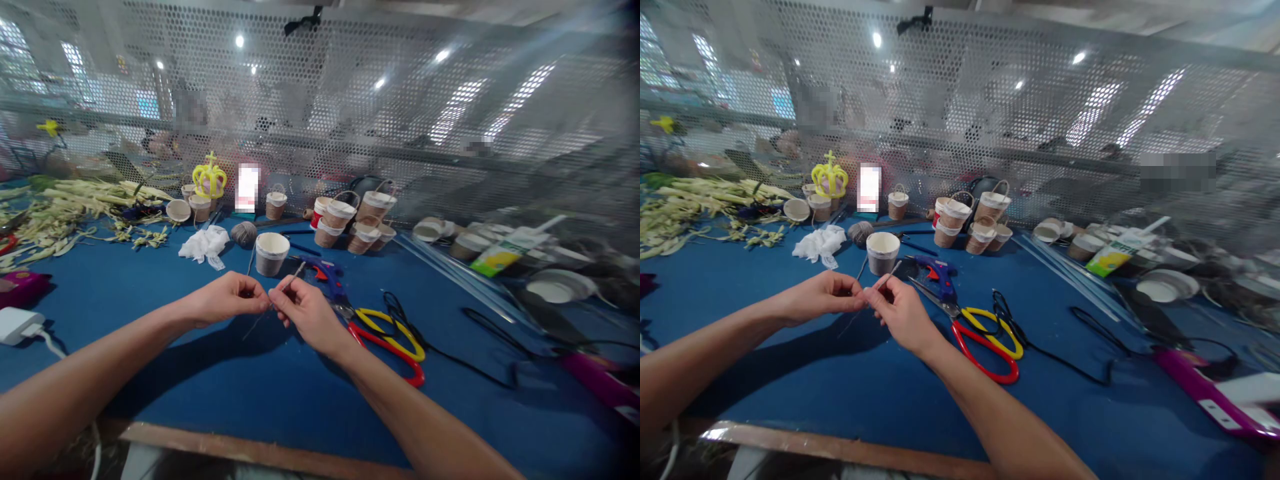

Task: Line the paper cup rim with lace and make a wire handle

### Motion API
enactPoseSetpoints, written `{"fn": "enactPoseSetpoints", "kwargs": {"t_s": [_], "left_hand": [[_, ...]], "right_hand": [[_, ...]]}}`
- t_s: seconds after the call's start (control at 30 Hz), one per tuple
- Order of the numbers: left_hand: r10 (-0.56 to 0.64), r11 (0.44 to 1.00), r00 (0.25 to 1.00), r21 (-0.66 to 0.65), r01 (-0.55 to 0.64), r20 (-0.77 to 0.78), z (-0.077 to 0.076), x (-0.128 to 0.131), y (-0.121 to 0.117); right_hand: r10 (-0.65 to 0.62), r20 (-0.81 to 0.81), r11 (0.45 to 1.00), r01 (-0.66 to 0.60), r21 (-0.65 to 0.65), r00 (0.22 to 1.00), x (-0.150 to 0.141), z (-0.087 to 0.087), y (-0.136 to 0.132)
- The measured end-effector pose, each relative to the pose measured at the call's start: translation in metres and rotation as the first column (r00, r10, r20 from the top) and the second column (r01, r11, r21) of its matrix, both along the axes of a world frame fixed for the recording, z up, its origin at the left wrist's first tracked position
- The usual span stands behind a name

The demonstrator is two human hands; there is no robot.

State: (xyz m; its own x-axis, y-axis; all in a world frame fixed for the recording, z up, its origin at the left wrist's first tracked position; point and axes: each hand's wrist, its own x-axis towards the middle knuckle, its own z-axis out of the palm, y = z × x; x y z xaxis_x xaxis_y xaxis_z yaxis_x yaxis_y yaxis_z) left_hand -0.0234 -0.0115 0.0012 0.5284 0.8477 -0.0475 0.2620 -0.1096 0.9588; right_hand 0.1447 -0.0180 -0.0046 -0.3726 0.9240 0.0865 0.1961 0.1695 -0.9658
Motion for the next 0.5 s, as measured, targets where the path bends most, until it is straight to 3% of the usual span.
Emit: {"fn": "enactPoseSetpoints", "kwargs": {"t_s": [0.2, 0.5], "left_hand": [[-0.008, 0.979, 0.981, 0.198, 0.046, -0.192, 0.003, -0.003, 0.001], [0.113, 0.974, 0.968, 0.217, -0.064, -0.223, -0.008, 0.004, -0.002]], "right_hand": [[-0.008, 0.049, 0.999, 0.006, 0.042, 0.999, -0.001, -0.007, 0.002], [-0.070, 0.167, 0.990, 0.048, 0.131, 0.983, -0.002, -0.009, -0.001]]}}
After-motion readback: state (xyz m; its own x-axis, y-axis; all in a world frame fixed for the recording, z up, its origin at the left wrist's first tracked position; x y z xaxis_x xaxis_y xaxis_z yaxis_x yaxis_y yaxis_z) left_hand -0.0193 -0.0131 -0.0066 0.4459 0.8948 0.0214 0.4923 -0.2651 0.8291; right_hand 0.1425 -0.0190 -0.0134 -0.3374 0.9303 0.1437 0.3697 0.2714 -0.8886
